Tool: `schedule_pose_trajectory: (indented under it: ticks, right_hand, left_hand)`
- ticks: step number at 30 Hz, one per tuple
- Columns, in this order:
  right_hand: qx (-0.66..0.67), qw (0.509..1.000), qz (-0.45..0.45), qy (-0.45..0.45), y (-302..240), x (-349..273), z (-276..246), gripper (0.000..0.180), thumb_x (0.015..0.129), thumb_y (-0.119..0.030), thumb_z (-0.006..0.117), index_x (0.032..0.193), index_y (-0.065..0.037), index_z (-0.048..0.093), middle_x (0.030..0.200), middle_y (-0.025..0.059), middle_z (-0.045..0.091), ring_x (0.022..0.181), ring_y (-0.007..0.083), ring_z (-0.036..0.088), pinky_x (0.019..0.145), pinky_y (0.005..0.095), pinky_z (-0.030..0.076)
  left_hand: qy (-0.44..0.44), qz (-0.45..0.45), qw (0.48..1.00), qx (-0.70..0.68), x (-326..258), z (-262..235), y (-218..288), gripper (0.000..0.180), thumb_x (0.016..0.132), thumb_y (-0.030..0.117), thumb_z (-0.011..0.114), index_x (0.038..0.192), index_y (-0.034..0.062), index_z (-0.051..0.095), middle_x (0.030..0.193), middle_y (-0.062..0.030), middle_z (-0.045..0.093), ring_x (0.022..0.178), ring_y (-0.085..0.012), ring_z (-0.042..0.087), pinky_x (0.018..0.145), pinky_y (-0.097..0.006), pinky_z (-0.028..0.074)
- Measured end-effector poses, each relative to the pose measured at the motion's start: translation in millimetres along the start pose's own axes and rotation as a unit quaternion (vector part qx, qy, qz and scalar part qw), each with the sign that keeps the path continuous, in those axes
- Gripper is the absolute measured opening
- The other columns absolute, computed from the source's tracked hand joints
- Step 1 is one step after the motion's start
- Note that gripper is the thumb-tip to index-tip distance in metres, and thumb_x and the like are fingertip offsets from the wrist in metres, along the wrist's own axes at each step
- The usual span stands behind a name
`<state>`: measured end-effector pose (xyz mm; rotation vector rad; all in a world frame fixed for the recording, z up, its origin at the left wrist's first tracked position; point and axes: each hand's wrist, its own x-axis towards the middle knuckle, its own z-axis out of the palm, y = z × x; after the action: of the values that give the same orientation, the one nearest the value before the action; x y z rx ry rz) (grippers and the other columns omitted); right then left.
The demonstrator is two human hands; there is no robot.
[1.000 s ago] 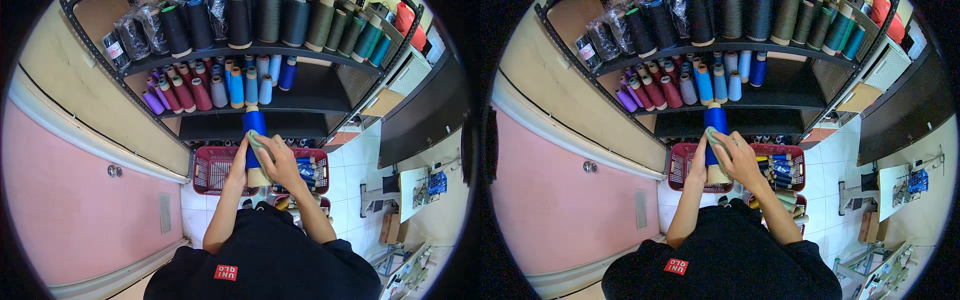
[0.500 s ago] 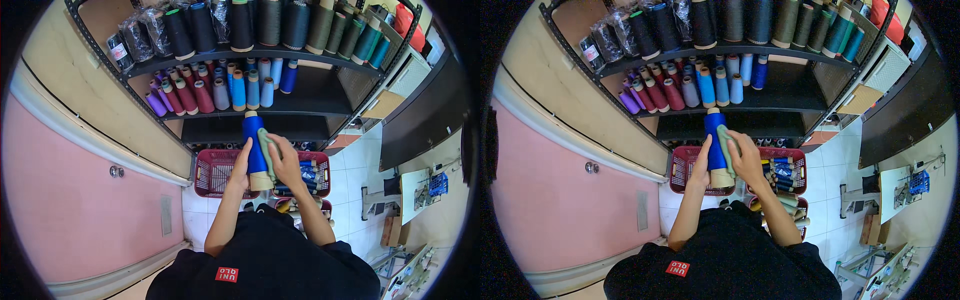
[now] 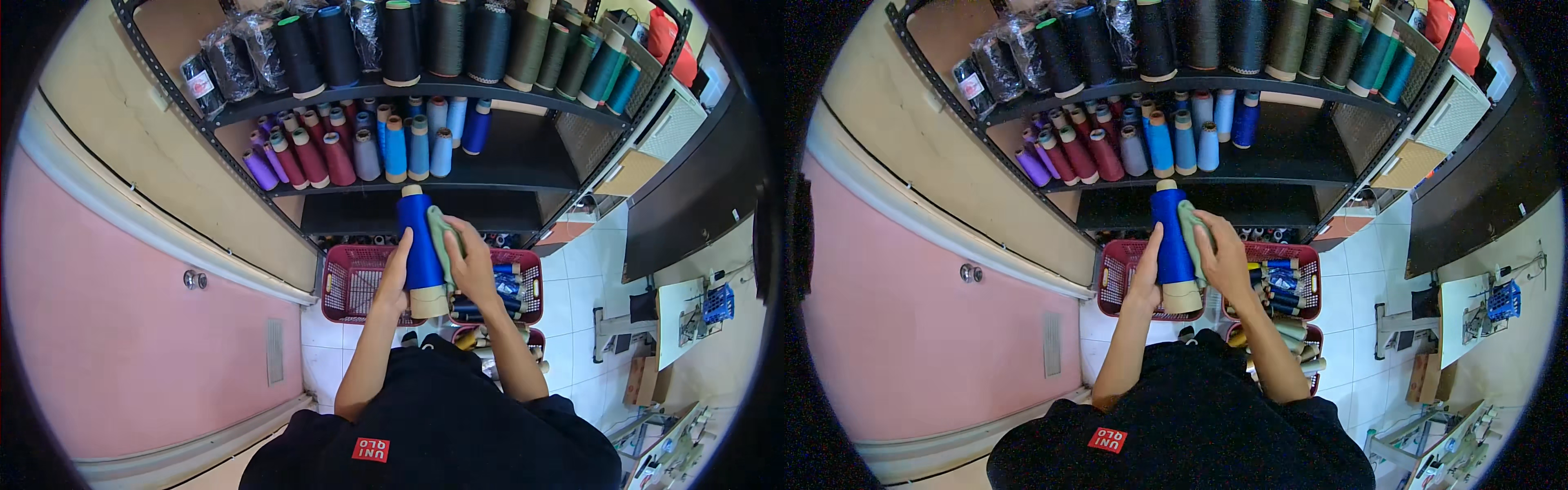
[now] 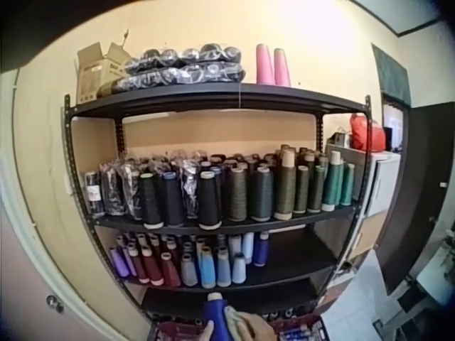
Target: Cleaning and wiping down thread spools with a cloth and placing them in a collection basket.
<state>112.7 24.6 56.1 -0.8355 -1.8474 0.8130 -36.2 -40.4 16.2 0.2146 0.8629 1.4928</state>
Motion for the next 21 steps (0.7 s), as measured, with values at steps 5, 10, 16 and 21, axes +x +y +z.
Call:
schedule_pose_trajectory:
  ticks: [5,10,16,21]
  right_hand:
    - [-0.021,0.999,-0.015,0.035,-1.7,8.5,-10.6,0.026,0.109,-0.012,0.064,0.130,0.000,0.071,0.117,0.0213,0.075,0.105,0.0351,0.074,0.094,0.0394,0.056]
    - [-0.072,0.995,-0.047,-0.055,-26.9,11.9,1.4,0.027,0.107,-0.012,0.065,0.132,0.000,0.070,0.116,0.0210,0.071,0.107,0.0367,0.071,0.092,0.0411,0.054]
    - [-0.081,0.996,-0.029,0.016,6.3,10.4,-11.8,0.026,0.106,-0.012,0.067,0.128,0.000,0.072,0.117,0.0214,0.075,0.106,0.0389,0.071,0.093,0.0448,0.055]
    - [-0.037,0.998,-0.046,0.016,-21.2,16.7,-8.8,0.028,0.107,-0.013,0.066,0.131,0.000,0.071,0.117,0.0201,0.074,0.107,0.0372,0.073,0.094,0.0419,0.055]
  left_hand:
    - [-0.001,-0.010,1.000,0.006,-1.3,-3.0,5.5,0.063,0.105,0.061,0.068,0.139,0.0085,0.064,0.120,-0.0074,0.073,0.105,-0.0182,0.074,0.093,-0.038,0.063]
    - [0.013,-0.002,1.000,0.022,-3.5,5.1,-1.2,0.064,0.105,0.061,0.069,0.138,0.0077,0.065,0.121,-0.0070,0.073,0.106,-0.0181,0.074,0.094,-0.039,0.063]
    - [-0.017,-0.012,0.999,0.028,1.5,-6.9,3.0,0.062,0.108,0.061,0.064,0.141,0.0090,0.064,0.127,-0.0088,0.075,0.111,-0.0202,0.075,0.097,-0.041,0.062]
    - [-0.044,-0.035,0.998,-0.008,-7.5,7.2,6.1,0.062,0.108,0.063,0.062,0.142,0.0109,0.064,0.125,-0.0074,0.075,0.109,-0.0187,0.075,0.097,-0.041,0.062]
